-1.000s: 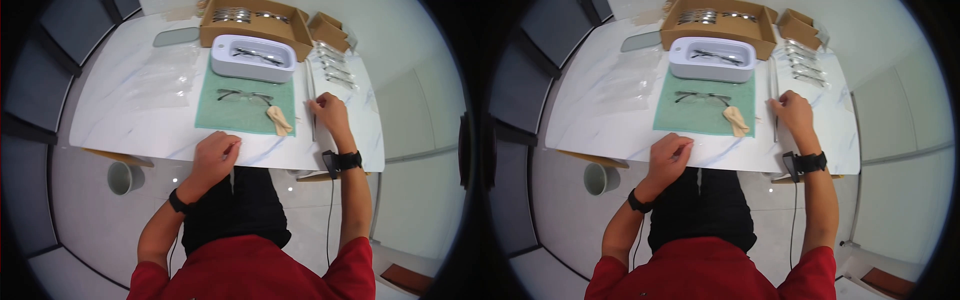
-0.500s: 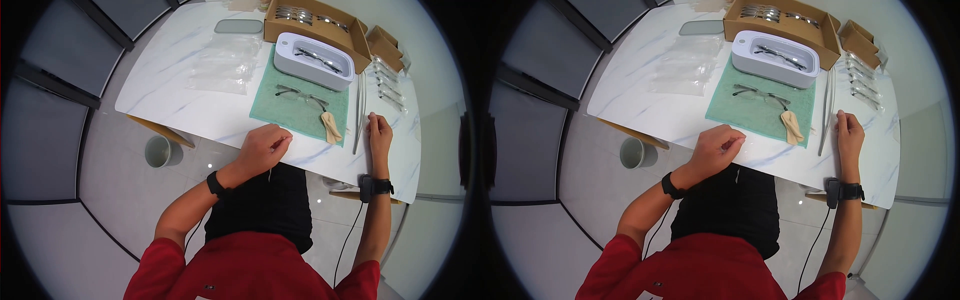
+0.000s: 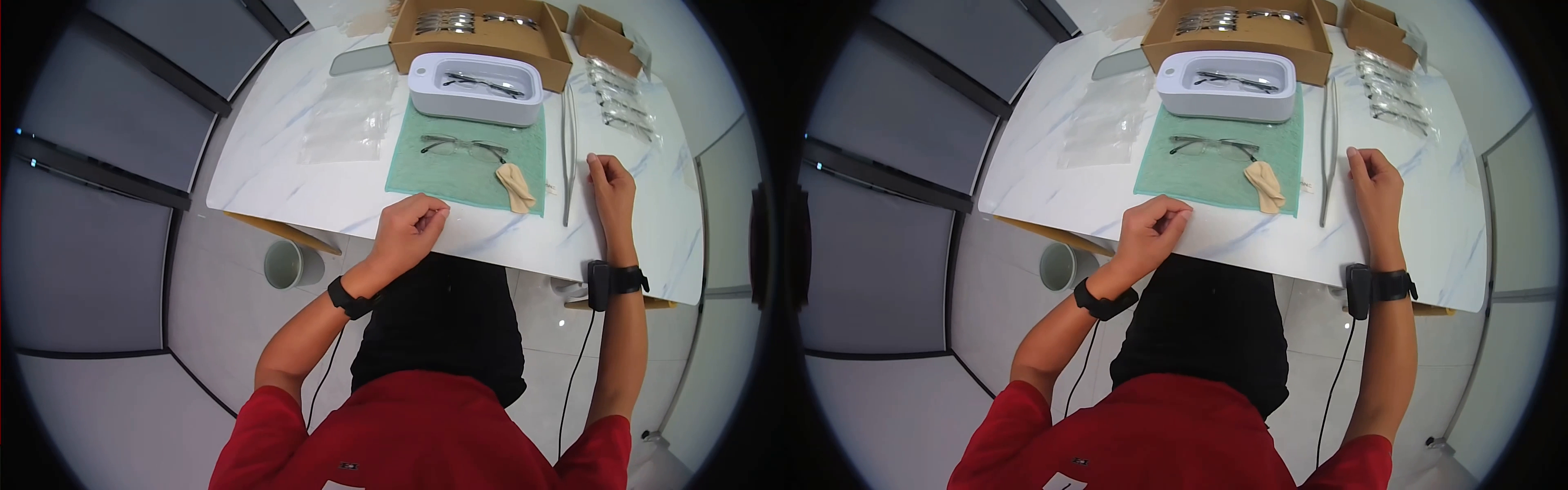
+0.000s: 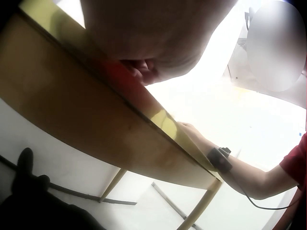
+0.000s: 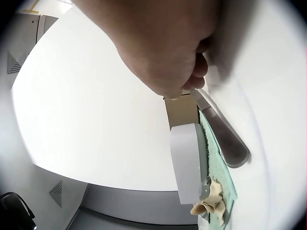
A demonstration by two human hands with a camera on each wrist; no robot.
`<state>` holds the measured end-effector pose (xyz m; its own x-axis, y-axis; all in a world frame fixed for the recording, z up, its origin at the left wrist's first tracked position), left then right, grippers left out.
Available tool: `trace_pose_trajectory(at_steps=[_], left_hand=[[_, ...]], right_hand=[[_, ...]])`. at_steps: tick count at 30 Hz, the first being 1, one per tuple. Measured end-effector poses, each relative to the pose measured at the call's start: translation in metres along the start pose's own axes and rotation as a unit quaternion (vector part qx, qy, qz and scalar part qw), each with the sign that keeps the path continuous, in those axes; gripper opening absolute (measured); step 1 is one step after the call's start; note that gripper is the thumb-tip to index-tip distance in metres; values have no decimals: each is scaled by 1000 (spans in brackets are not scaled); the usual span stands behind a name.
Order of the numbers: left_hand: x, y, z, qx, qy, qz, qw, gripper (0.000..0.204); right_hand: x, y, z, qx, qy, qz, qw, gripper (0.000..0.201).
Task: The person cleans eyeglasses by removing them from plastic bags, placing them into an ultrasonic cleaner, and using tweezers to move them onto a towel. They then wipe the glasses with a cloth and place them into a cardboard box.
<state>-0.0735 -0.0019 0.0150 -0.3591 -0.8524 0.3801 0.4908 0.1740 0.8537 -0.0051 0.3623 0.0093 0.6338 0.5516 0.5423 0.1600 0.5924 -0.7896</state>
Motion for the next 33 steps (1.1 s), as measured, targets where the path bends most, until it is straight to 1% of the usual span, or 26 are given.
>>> trace_pose_trajectory(at_steps=[5,11,14,17,20,24,25,28,29,32,33], left_hand=[[-3,-4,1,30,1,3,1000,7],[8,-2,9,57,-29,8,998,7],[25,2,36,-12,-18,96,995,13],[31,9,67,-54,-29,139,988,22],[26,-1,86,-54,-59,187,979,31],[23,-19,97,-57,-77,229,969,32],[23,-23,97,-50,-79,232,968,32],[24,-23,101,-40,-86,232,968,29],[25,-23,101,-36,-90,231,968,27],[28,-26,100,-38,-94,191,976,23],[30,-28,97,-12,-99,168,981,22]], right_hand=[[1,-1,-2,3,6,1,1000,29],[0,5,1,-6,-1,12,1000,29],[1,1,-1,-12,-4,23,1000,28],[1,2,0,-9,1,36,999,28],[-2,6,0,-5,9,44,999,29],[-6,11,1,13,21,43,999,29],[-5,14,1,21,10,20,1000,28],[0,2,-5,53,31,12,998,29],[3,-9,-9,78,30,-17,996,32],[1,-66,-33,190,30,-37,981,30],[-5,-78,-41,230,7,-74,970,29]])
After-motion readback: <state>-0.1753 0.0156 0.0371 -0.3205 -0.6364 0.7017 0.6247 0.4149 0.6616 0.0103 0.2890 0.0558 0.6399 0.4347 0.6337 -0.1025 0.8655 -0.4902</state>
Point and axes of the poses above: each hand's wrist, its own z-axis towards the middle knuckle, its own x-axis out of the back of the hand, y = z × x, the point moved 1 cm from there along z, towards the middle knuckle, and after that the axes turned 7 degrees about -z, right-handed, at the moved point
